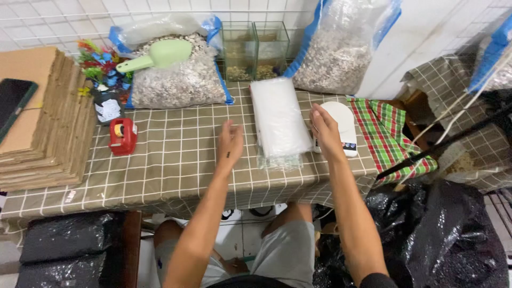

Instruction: The person scoops small white stones from a large bag into a plastic bag, weighs it on a digital scale, and folds the top over. Then the person takes a flat cardboard sheet and folds it into a small rectangular box.

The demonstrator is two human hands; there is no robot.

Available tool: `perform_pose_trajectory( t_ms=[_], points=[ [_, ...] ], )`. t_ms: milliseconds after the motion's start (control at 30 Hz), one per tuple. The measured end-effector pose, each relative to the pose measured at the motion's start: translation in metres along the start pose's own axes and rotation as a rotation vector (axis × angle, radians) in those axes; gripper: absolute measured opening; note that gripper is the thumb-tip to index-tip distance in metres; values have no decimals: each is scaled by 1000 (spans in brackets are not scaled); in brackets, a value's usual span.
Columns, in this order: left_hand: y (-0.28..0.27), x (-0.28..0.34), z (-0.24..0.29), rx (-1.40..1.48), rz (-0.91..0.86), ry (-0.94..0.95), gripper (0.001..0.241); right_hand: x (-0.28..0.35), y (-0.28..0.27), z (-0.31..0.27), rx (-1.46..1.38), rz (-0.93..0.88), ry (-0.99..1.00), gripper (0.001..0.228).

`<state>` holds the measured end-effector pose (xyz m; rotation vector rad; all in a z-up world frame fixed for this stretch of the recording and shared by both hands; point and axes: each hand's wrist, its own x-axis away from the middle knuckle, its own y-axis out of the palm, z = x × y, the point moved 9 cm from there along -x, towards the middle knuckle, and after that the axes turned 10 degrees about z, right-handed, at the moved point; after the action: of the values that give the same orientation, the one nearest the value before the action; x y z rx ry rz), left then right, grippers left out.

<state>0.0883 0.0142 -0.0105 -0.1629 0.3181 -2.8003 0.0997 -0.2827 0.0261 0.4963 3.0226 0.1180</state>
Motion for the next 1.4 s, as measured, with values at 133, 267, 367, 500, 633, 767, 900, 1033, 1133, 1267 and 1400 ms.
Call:
perform_pose_trajectory(
  t_ms=[133, 267, 367, 500, 633, 767, 900, 1033, 1133, 1267, 1400],
  points=[
    [28, 11, 33, 258, -32, 98, 79, -48, 9, 47, 41, -72, 69, 60],
    [88, -33, -5, 505, -139, 51, 83, -55, 30, 69, -71, -165, 218, 70],
    [107, -34, -7, 458, -204, 17, 87, -8, 55, 13, -40, -199, 312, 77],
    [117, -29, -4, 306, -249, 34, 87, -5, 65, 21, 19, -218, 360, 77],
    [114, -31, 1, 226, -261, 37, 86, -17, 62, 30, -19, -221, 345, 74],
    [88, -18, 23, 202, -186, 72, 82, -33, 45, 46, 30, -174, 273, 73],
    [22, -7, 47, 276, 111, 290, 73, -45, 9, 23, 305, 29, 19, 64],
    [-40, -8, 38, 236, 232, 359, 64, -20, 18, -31, 365, 72, -191, 59],
    [-68, -2, 24, 293, 270, 340, 59, -31, 21, -27, 308, 56, -235, 58],
    [-65, 1, 16, 560, 206, 379, 58, -48, 32, 26, 65, -122, 287, 92],
    [-17, -8, 18, 691, -10, 392, 66, -47, 40, 35, -14, -203, 353, 95]
  ],
)
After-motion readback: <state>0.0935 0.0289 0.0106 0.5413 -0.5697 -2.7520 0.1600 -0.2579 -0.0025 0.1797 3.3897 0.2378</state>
